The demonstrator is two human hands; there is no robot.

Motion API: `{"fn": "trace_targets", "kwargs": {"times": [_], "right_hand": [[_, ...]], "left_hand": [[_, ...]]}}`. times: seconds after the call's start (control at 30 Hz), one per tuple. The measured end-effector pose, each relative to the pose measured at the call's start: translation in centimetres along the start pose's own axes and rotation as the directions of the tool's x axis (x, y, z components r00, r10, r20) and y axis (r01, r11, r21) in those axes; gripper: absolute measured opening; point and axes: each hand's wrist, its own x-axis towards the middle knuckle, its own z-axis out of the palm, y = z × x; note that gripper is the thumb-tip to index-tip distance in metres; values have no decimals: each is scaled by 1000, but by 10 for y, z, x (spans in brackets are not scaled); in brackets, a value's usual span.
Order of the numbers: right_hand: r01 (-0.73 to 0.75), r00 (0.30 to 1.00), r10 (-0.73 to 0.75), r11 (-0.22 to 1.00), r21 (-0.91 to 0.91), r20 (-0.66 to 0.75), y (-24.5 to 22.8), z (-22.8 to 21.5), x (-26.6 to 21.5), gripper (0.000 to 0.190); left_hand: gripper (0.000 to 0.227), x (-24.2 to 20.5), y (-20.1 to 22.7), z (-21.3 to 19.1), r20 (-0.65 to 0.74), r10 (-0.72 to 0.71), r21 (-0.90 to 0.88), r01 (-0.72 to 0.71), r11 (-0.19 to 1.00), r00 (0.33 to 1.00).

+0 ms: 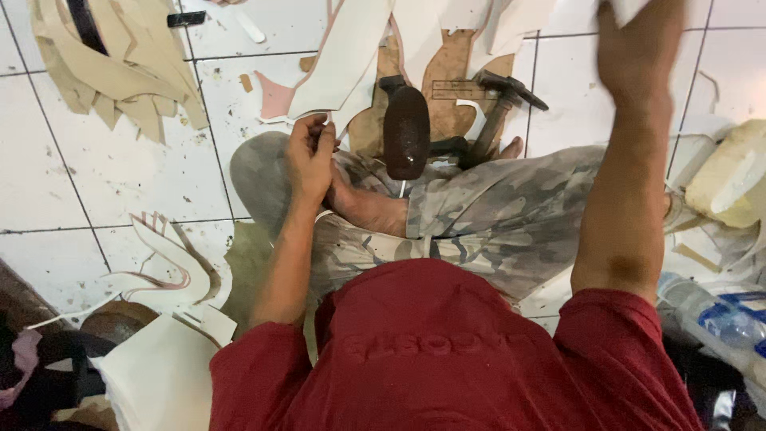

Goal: The person sits on a tiled floor and uses a hammer to repeatedly strike a small, dark object held against a white, curved piece of material. They adjust the position of the object and the material while continuing to hammer it.

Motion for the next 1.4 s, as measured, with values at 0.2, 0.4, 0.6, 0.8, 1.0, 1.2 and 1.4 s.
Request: {"fn": "trace_targets", "kwargs": {"times": [0.2, 0.4, 0.6, 0.8, 1.0, 1.2, 1.4], "right_hand": [[-310, 832, 395, 913, -264, 390, -22, 32, -51, 16], [-488, 523, 663, 748, -450, 535, -40, 55, -57, 26], [-494, 293, 782, 617, -613, 551, -44, 80, -51, 52], [-611, 300, 821, 557, -563, 486, -46, 87, -56, 62], [-668, 301, 834, 531, -522, 463, -41, 89, -57, 59], [-657, 383, 819, 566, -498, 426, -41, 87, -59, 55], [-910, 335, 869, 399, -116, 364, -27, 83, -63, 45]], "left_hand": [[19, 40, -11, 4, 78, 29, 178, -43, 983, 996], [21, 89, -48, 21, 314, 240, 605, -388, 695, 919], [44, 98, -52, 25, 371, 253, 833, -441, 334, 893], [71, 120, -67, 31, 265, 185, 888, -314, 336, 947], [79, 122, -50, 32, 266, 57, 894, -268, 358, 962], [66, 132, -48, 37, 227, 62, 894, -233, 382, 972], [17, 156, -4, 13, 184, 286, 522, -340, 782, 940]]}}
